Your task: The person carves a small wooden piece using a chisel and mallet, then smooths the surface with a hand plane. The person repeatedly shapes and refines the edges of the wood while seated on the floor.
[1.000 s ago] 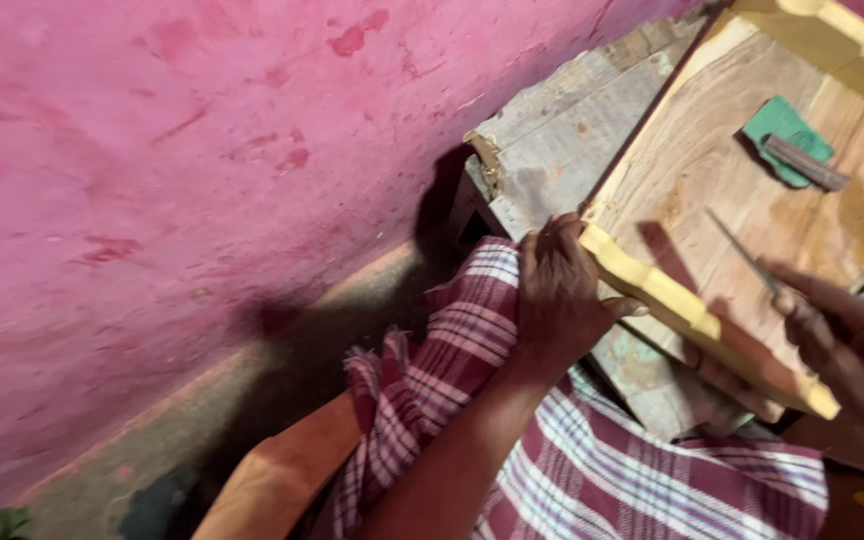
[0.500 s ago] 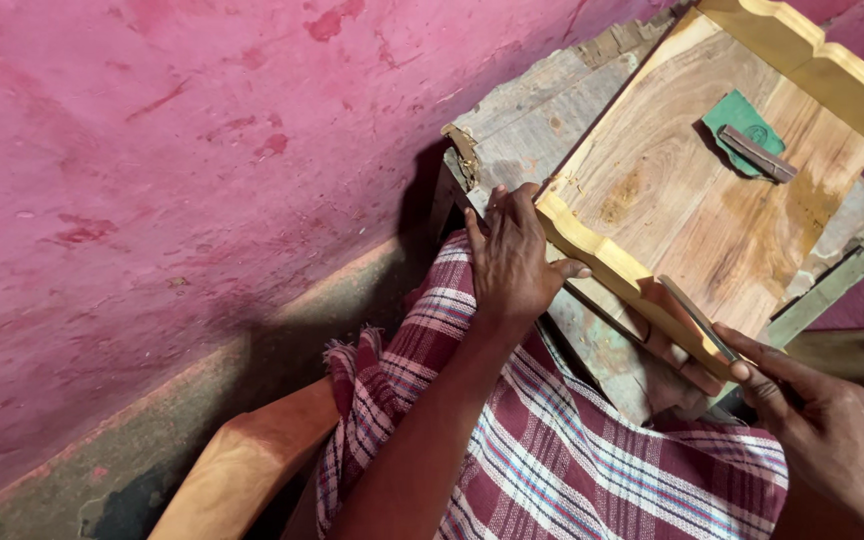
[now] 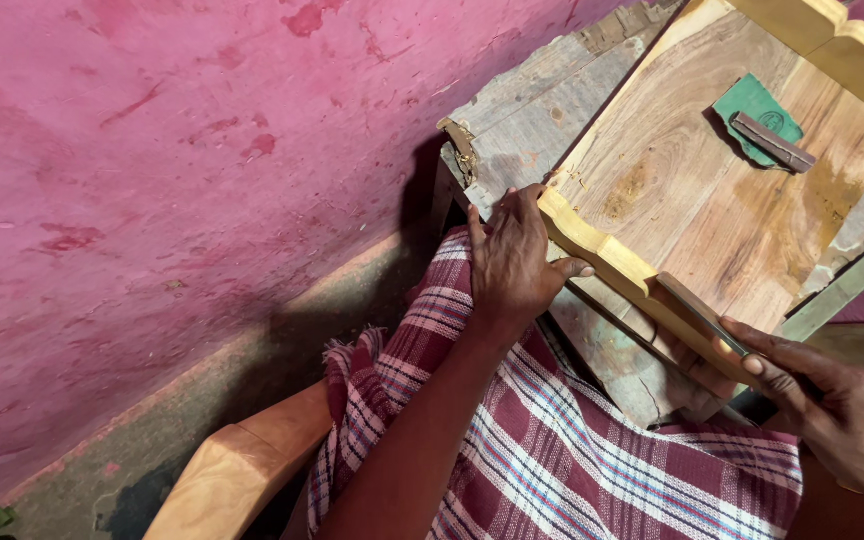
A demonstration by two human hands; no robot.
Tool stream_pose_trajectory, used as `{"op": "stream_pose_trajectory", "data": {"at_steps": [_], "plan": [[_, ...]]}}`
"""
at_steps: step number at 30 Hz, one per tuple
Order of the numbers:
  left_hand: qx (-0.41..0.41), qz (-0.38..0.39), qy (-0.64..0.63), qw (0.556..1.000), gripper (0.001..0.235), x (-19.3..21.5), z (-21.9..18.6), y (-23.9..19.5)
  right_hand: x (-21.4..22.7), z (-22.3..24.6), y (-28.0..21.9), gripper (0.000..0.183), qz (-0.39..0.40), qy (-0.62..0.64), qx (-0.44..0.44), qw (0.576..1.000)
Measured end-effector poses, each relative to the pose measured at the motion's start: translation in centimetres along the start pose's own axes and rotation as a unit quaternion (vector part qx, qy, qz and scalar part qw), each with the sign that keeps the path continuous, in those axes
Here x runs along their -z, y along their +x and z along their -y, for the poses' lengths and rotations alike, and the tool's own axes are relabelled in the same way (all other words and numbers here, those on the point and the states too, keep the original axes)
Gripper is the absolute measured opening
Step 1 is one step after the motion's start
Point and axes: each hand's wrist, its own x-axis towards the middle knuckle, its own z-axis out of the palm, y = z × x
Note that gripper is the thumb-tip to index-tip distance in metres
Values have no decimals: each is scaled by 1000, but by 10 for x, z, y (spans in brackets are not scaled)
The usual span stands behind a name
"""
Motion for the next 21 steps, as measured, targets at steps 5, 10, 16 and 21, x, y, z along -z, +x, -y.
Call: {"op": "stream_pose_trajectory", "data": {"at_steps": [5, 10, 16, 21], "plan": [[-13, -16, -1, 1000, 106, -2, 1, -1, 1, -3, 3, 48, 14, 10, -7, 1000], [-16, -21, 6, 1000, 105, -7, 3, -1, -4, -5, 4, 46, 0, -1, 7, 1000], [-18, -26, 3, 1000, 103, -7, 4, -1, -4, -5, 6, 47, 1, -83, -10, 996], [-13, -19, -4, 1000, 102, -7, 4, -1, -2, -4, 7, 47, 0, -109, -6, 994]]}}
